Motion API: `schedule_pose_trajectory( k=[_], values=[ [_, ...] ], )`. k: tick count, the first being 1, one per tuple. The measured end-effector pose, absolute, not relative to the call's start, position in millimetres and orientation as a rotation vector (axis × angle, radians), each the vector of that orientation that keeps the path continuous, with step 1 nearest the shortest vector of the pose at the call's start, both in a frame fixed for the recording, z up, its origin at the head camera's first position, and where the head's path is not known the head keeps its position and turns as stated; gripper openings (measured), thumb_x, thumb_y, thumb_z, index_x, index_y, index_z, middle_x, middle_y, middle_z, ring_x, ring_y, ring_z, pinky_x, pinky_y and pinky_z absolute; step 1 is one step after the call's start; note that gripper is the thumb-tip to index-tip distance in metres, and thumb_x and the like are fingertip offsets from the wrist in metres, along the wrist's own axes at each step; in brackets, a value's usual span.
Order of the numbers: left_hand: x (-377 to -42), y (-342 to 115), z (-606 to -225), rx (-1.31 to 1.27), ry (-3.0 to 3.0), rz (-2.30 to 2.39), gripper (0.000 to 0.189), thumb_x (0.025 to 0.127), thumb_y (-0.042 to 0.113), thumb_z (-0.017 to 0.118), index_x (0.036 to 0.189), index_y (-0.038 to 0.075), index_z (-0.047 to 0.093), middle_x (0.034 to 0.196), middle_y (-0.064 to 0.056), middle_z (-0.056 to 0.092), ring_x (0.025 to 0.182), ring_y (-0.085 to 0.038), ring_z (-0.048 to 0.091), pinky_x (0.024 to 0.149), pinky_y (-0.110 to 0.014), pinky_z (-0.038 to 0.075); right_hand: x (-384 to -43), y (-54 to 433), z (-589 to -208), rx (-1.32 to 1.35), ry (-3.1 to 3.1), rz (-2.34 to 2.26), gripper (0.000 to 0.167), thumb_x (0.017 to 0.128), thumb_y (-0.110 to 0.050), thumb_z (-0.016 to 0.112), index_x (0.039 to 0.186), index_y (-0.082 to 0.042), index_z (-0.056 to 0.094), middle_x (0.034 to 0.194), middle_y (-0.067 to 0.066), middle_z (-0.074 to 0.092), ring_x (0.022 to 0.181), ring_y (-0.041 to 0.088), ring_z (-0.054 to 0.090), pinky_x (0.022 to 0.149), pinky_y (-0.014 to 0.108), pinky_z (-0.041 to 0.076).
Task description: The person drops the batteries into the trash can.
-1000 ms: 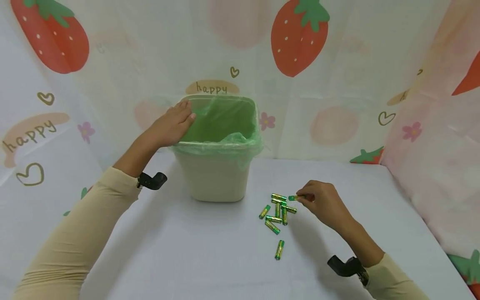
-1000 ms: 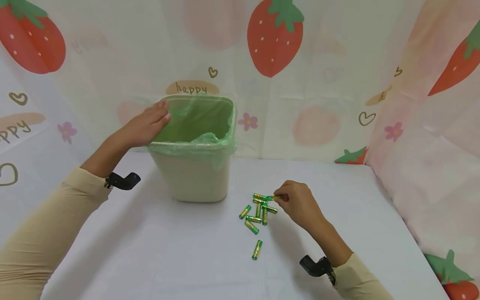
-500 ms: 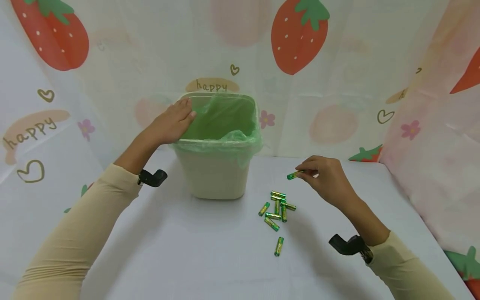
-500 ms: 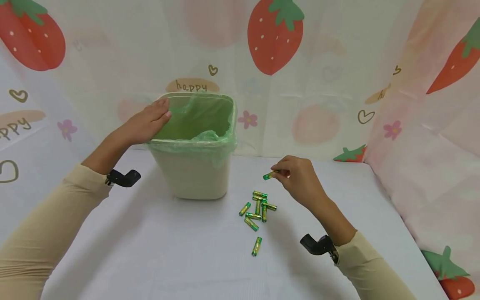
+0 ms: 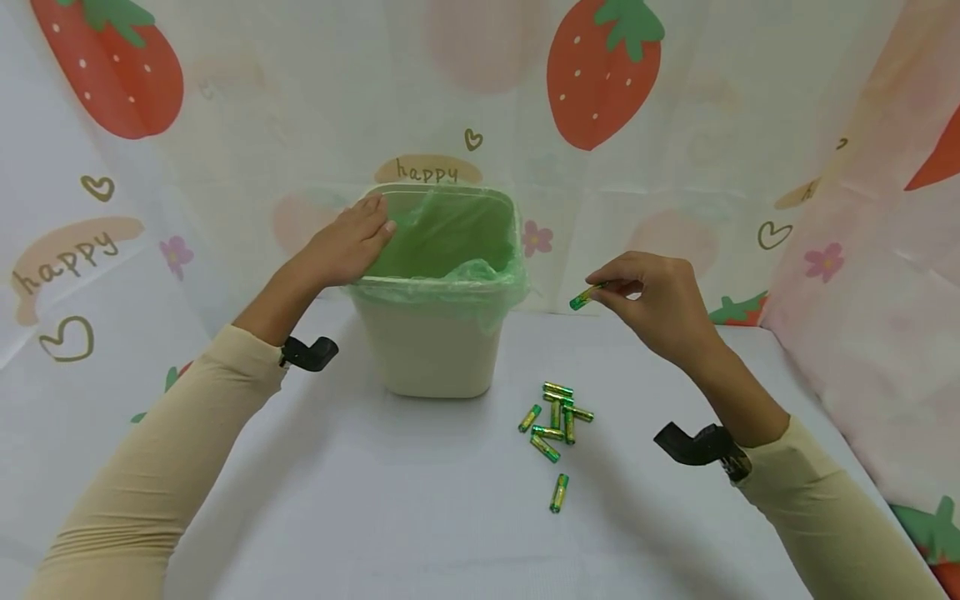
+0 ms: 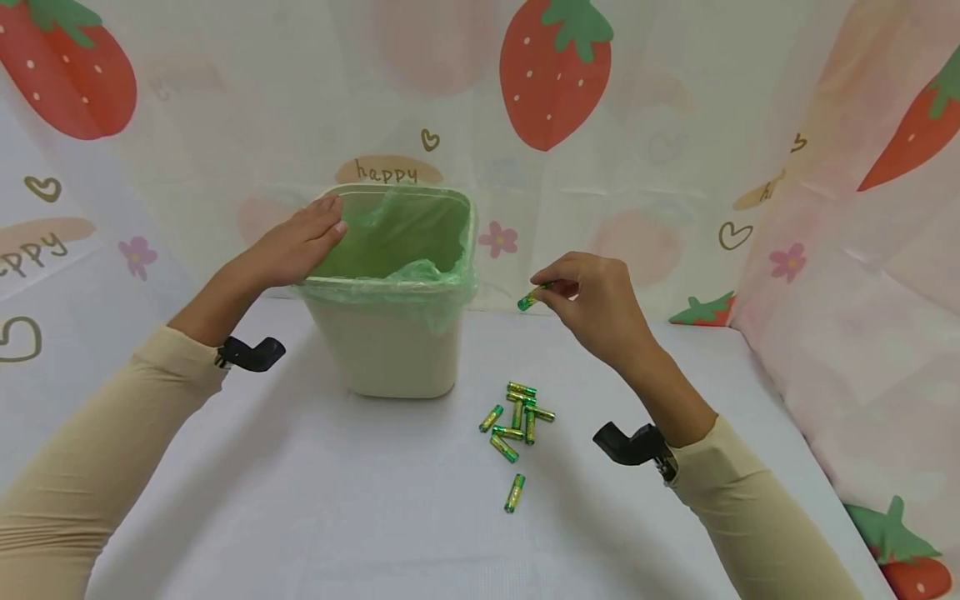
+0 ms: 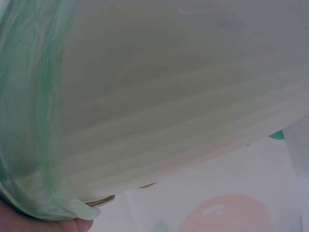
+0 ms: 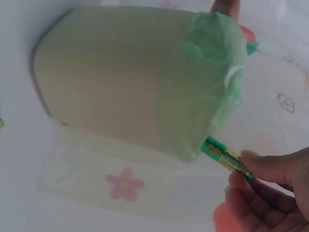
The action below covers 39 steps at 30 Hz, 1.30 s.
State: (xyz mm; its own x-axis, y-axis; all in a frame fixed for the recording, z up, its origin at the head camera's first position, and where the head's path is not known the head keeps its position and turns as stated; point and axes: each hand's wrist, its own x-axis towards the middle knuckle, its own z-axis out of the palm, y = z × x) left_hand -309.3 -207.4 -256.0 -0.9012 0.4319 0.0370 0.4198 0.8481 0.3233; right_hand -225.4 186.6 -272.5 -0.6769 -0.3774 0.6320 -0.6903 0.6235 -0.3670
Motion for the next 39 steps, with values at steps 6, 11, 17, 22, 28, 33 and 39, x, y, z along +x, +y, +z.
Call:
schedule_pose_trajectory(
  k=[6, 11, 17, 22, 28, 33, 39],
  values=[
    [-308.4, -207.6, -255.6, 0.682, 2.982, 0.51, 0.063, 0.114, 0.031, 0.018, 0.156, -0.013, 0.0, 0.165, -0.029, -0.004, 0.154, -0.04, -0.006, 0.124, -0.051, -0.001, -232.4, 180.2, -252.0, 0.84, -2.286, 0.842, 0.01, 0.084, 0.001, 0.082, 0.094, -0.001, 0.08, 0.089, 0.005, 0.076, 0.075, 0.015, 0.07, 0.073, 0.013, 0.053],
    [-310.7, -208.8, -257.4, 0.685, 2.979, 0.512, 0.063, 0.113, 0.031, 0.018, 0.156, -0.012, -0.001, 0.165, -0.029, -0.006, 0.154, -0.039, -0.007, 0.124, -0.05, -0.002, -239.2, 172.4, -238.1, 0.83, -2.275, 0.846, 0.009, 0.086, -0.003, 0.081, 0.095, -0.001, 0.08, 0.089, 0.005, 0.077, 0.074, 0.015, 0.071, 0.072, 0.013, 0.051],
    [-312.1, -210.1, -258.2, 0.686, 2.976, 0.51, 0.064, 0.113, 0.031, 0.017, 0.156, -0.012, -0.003, 0.165, -0.029, -0.006, 0.154, -0.039, -0.008, 0.124, -0.05, -0.003, -248.2, 159.2, -224.2, 0.834, -2.281, 0.887, 0.009, 0.089, -0.008, 0.08, 0.096, -0.003, 0.081, 0.089, 0.004, 0.077, 0.074, 0.012, 0.07, 0.071, 0.015, 0.052],
    [-311.0, -209.6, -256.7, 0.686, 2.974, 0.504, 0.063, 0.113, 0.03, 0.017, 0.156, -0.012, -0.003, 0.165, -0.028, -0.007, 0.154, -0.038, -0.008, 0.125, -0.049, -0.002, -252.5, 145.8, -216.7, 0.841, -2.293, 0.937, 0.011, 0.09, -0.01, 0.079, 0.098, -0.003, 0.08, 0.09, 0.004, 0.077, 0.074, 0.012, 0.07, 0.071, 0.017, 0.052],
    [-310.9, -208.2, -254.0, 0.69, 2.963, 0.511, 0.063, 0.113, 0.03, 0.017, 0.156, -0.012, -0.004, 0.165, -0.028, -0.008, 0.154, -0.038, -0.01, 0.124, -0.049, -0.003, -260.9, 131.1, -208.4, 0.849, -2.284, 0.976, 0.011, 0.09, -0.011, 0.079, 0.097, -0.002, 0.081, 0.089, 0.005, 0.077, 0.074, 0.012, 0.07, 0.07, 0.019, 0.052],
    [-310.5, -208.2, -253.9, 0.687, 2.97, 0.528, 0.063, 0.113, 0.031, 0.017, 0.156, -0.011, -0.003, 0.165, -0.028, -0.008, 0.154, -0.038, -0.009, 0.125, -0.049, -0.003, -271.5, 117.7, -205.2, 0.858, -2.271, 1.047, 0.01, 0.089, -0.01, 0.08, 0.095, -0.001, 0.081, 0.087, 0.006, 0.077, 0.072, 0.011, 0.07, 0.069, 0.02, 0.053],
    [-309.6, -207.0, -256.1, 0.688, 2.968, 0.547, 0.062, 0.113, 0.029, 0.017, 0.156, -0.012, -0.002, 0.165, -0.028, -0.006, 0.154, -0.039, -0.008, 0.125, -0.049, -0.002, -279.4, 101.4, -208.8, 0.865, -2.341, 1.096, 0.01, 0.09, -0.009, 0.079, 0.095, -0.001, 0.081, 0.088, 0.008, 0.077, 0.076, 0.015, 0.071, 0.07, 0.021, 0.053]
  ],
)
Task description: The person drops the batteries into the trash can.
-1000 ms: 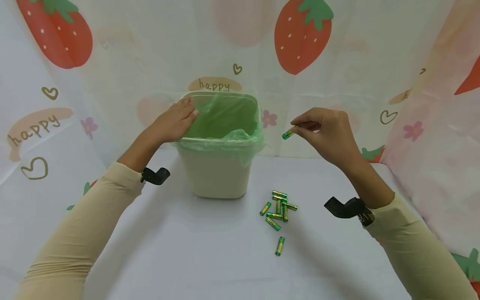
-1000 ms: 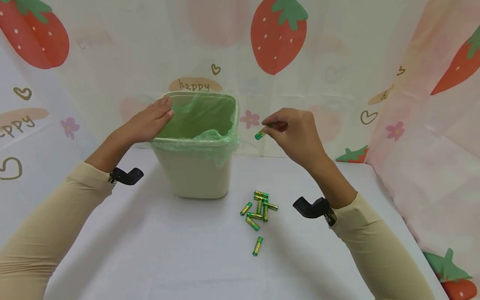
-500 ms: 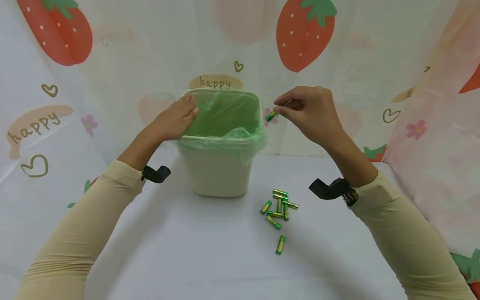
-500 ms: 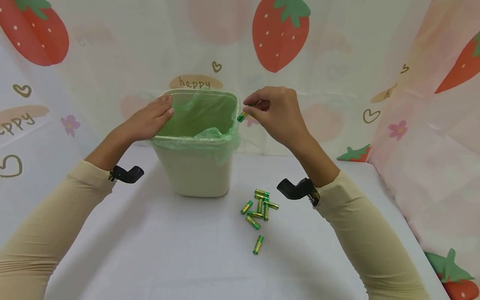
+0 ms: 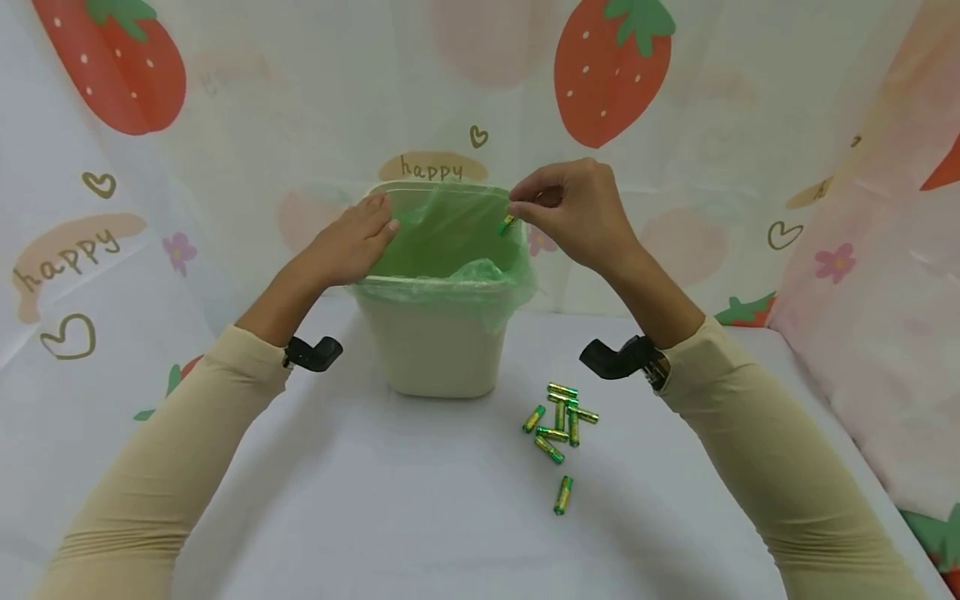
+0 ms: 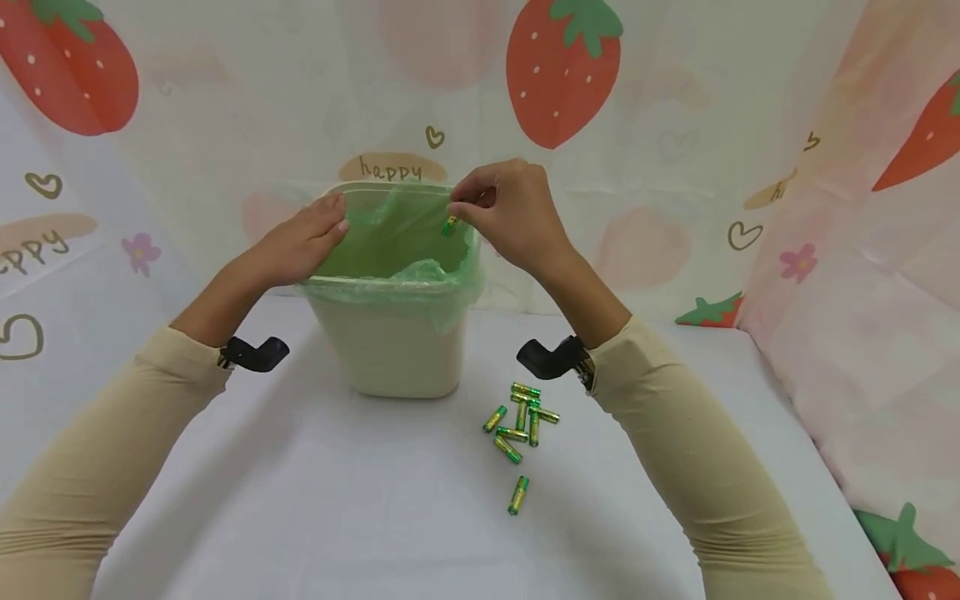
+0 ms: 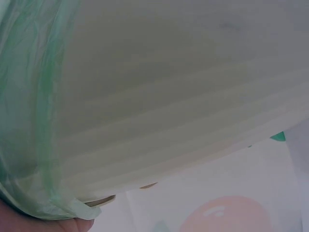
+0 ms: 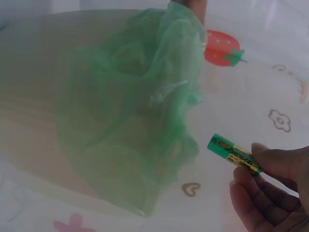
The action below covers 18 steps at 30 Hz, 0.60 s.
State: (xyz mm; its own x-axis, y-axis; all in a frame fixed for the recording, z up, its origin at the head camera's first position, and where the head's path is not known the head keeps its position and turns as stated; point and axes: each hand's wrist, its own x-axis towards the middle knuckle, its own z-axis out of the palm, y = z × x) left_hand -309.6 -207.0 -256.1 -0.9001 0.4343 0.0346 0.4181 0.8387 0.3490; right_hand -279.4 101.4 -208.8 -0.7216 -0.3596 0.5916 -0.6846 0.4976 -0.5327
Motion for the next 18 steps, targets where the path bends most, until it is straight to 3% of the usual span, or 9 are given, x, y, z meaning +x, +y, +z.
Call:
schedule_pose_trajectory(
  k=[18],
  values=[
    [-309.9, -208.9, -256.7, 0.685, 2.985, 0.512, 0.061, 0.114, 0.028, 0.018, 0.156, -0.012, 0.0, 0.165, -0.028, -0.005, 0.154, -0.038, -0.007, 0.125, -0.05, -0.002, -298.1, 62.6, -222.4, 0.916, -2.481, 1.005, 0.01, 0.09, -0.01, 0.079, 0.096, -0.002, 0.081, 0.091, 0.01, 0.077, 0.078, 0.018, 0.07, 0.074, 0.032, 0.055]
  ],
)
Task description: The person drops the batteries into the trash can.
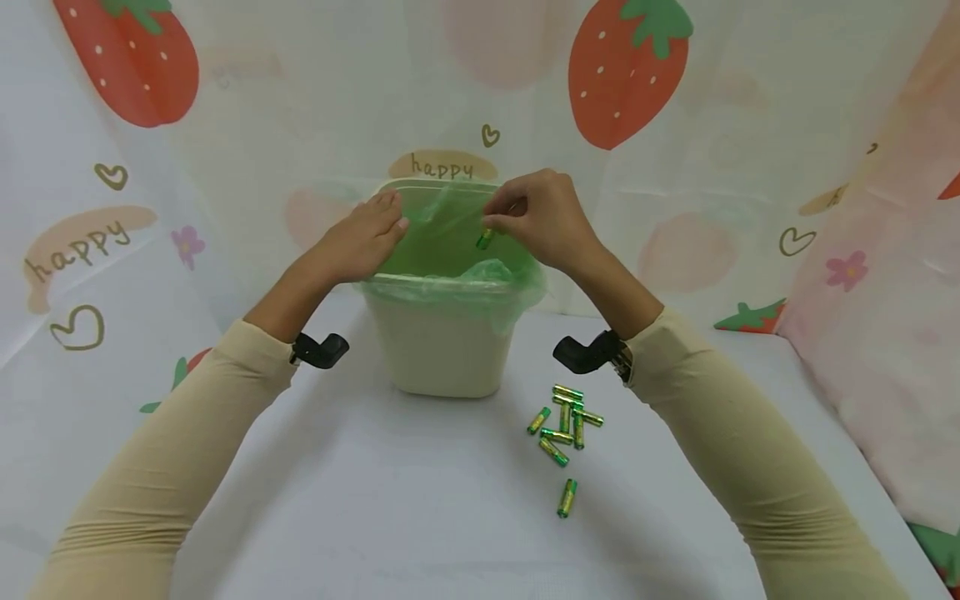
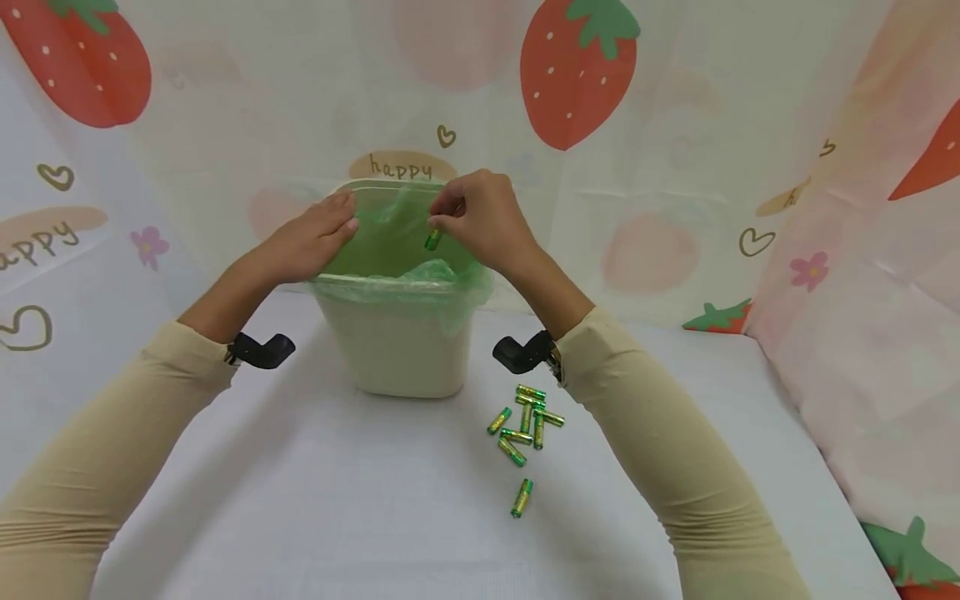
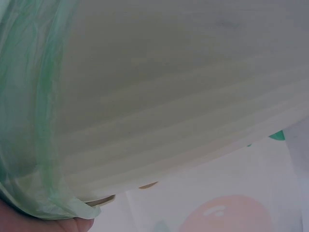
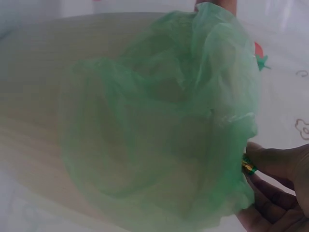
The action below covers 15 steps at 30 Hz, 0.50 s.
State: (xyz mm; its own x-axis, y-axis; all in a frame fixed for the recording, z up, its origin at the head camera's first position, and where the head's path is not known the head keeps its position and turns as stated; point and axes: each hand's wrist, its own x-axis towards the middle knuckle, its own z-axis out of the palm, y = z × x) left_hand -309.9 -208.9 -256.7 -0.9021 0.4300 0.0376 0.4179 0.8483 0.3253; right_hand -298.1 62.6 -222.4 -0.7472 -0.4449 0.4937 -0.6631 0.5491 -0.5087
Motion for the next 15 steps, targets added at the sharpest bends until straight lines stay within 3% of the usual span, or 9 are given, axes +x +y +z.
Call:
schedule_pose_trajectory(
  k=[15],
  values=[
    [-311.1, -208.7, -256.8, 0.706, 2.975, 0.496, 0.061, 0.114, 0.028, 0.018, 0.156, -0.013, 0.0, 0.165, -0.03, -0.004, 0.154, -0.039, -0.007, 0.124, -0.05, -0.002, -299.7, 57.8, -224.6, 0.93, -2.49, 0.998, 0.01, 0.091, -0.009, 0.078, 0.098, -0.002, 0.08, 0.093, 0.01, 0.077, 0.082, 0.019, 0.071, 0.078, 0.034, 0.056]
  ],
)
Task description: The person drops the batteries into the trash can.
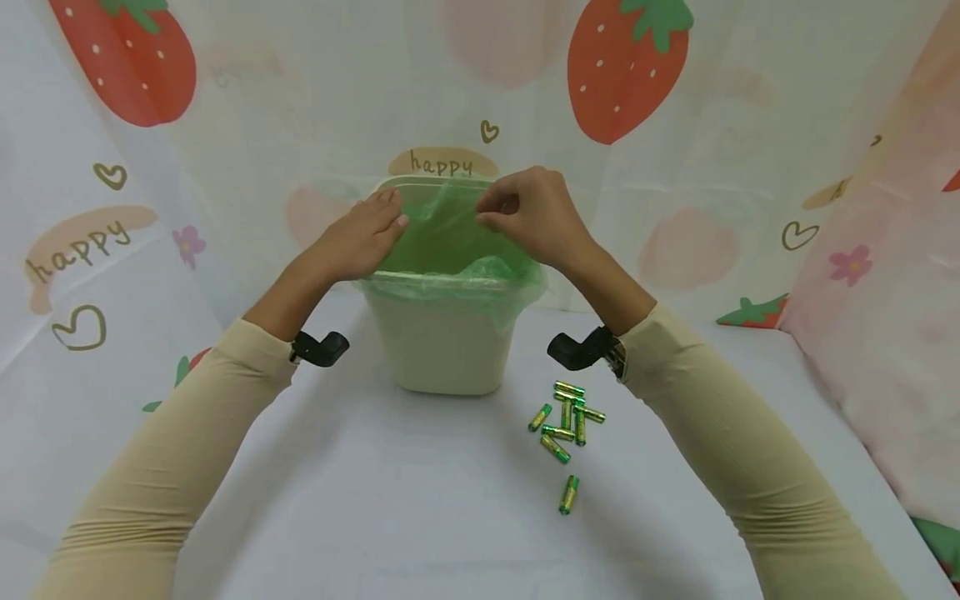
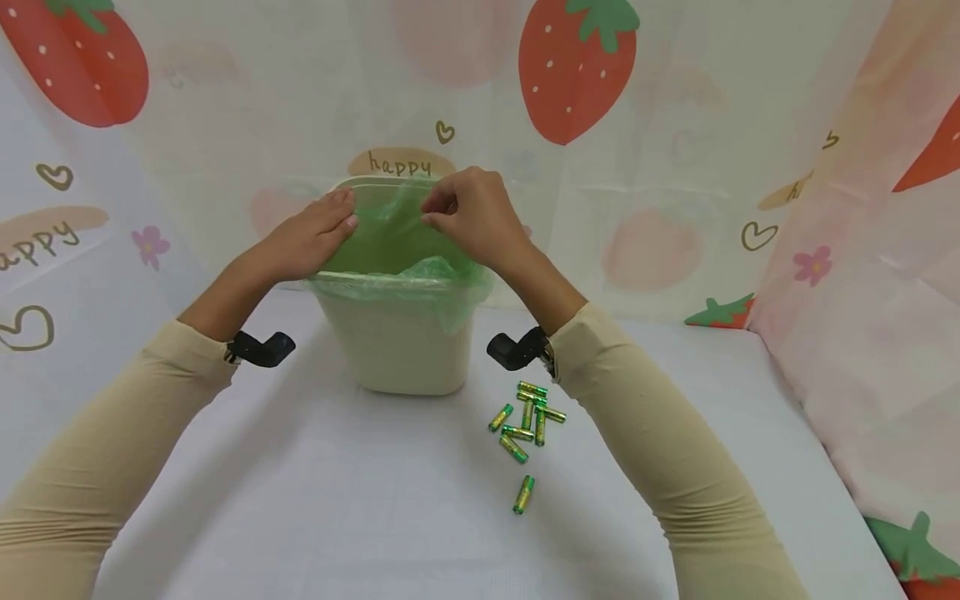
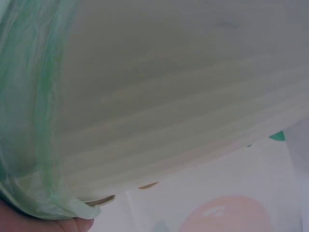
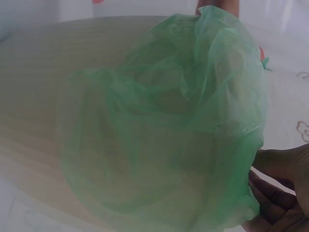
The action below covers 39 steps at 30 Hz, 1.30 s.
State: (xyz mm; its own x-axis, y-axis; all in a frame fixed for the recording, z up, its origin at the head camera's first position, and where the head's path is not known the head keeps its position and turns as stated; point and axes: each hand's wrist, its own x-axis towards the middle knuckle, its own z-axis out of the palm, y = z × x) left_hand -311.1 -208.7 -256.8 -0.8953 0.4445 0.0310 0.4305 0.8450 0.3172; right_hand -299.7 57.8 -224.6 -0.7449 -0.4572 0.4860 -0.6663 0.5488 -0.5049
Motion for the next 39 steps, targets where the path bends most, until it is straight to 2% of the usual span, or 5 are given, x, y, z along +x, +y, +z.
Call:
schedule_pose_trajectory(
  k=[10, 18, 30, 33, 39],
  values=[
    [-309.3, -208.2, -255.7, 0.703, 2.976, 0.508, 0.061, 0.114, 0.027, 0.018, 0.156, -0.013, 0.0, 0.165, -0.03, -0.004, 0.154, -0.039, -0.007, 0.124, -0.051, -0.001, -290.2, 74.4, -228.7, 0.913, -2.471, 0.99, 0.01, 0.092, -0.012, 0.077, 0.097, -0.004, 0.081, 0.092, 0.007, 0.077, 0.081, 0.017, 0.071, 0.08, 0.034, 0.054],
    [-310.8, -209.4, -257.1, 0.692, 2.97, 0.505, 0.061, 0.114, 0.028, 0.017, 0.156, -0.012, -0.001, 0.165, -0.029, -0.005, 0.154, -0.038, -0.008, 0.125, -0.05, -0.002, -277.9, 93.6, -236.4, 0.859, -2.477, 1.01, 0.01, 0.094, -0.012, 0.075, 0.098, -0.006, 0.081, 0.093, 0.006, 0.077, 0.081, 0.017, 0.071, 0.071, 0.034, 0.055],
    [-309.3, -208.1, -255.5, 0.687, 2.967, 0.525, 0.061, 0.114, 0.027, 0.017, 0.156, -0.013, -0.001, 0.165, -0.029, -0.005, 0.154, -0.039, -0.008, 0.125, -0.05, -0.002, -264.0, 121.2, -256.0, 0.831, -2.413, 1.047, 0.01, 0.093, -0.011, 0.076, 0.098, -0.005, 0.081, 0.096, 0.006, 0.077, 0.085, 0.019, 0.071, 0.077, 0.035, 0.059],
    [-309.5, -208.0, -256.1, 0.69, 2.972, 0.524, 0.062, 0.114, 0.028, 0.017, 0.156, -0.013, -0.001, 0.165, -0.029, -0.005, 0.154, -0.038, -0.007, 0.124, -0.05, -0.002, -259.4, 127.8, -262.3, 0.821, -2.406, 1.051, 0.01, 0.092, -0.012, 0.077, 0.098, -0.005, 0.081, 0.095, 0.006, 0.077, 0.085, 0.019, 0.07, 0.076, 0.031, 0.059],
    [-310.2, -207.7, -255.1, 0.69, 2.972, 0.516, 0.062, 0.114, 0.028, 0.017, 0.156, -0.013, 0.0, 0.165, -0.029, -0.005, 0.154, -0.038, -0.007, 0.124, -0.05, -0.002, -247.8, 138.3, -275.6, 0.78, -2.404, 1.079, 0.01, 0.093, -0.015, 0.077, 0.097, -0.007, 0.081, 0.092, 0.006, 0.077, 0.084, 0.019, 0.07, 0.072, 0.015, 0.054]
  ],
)
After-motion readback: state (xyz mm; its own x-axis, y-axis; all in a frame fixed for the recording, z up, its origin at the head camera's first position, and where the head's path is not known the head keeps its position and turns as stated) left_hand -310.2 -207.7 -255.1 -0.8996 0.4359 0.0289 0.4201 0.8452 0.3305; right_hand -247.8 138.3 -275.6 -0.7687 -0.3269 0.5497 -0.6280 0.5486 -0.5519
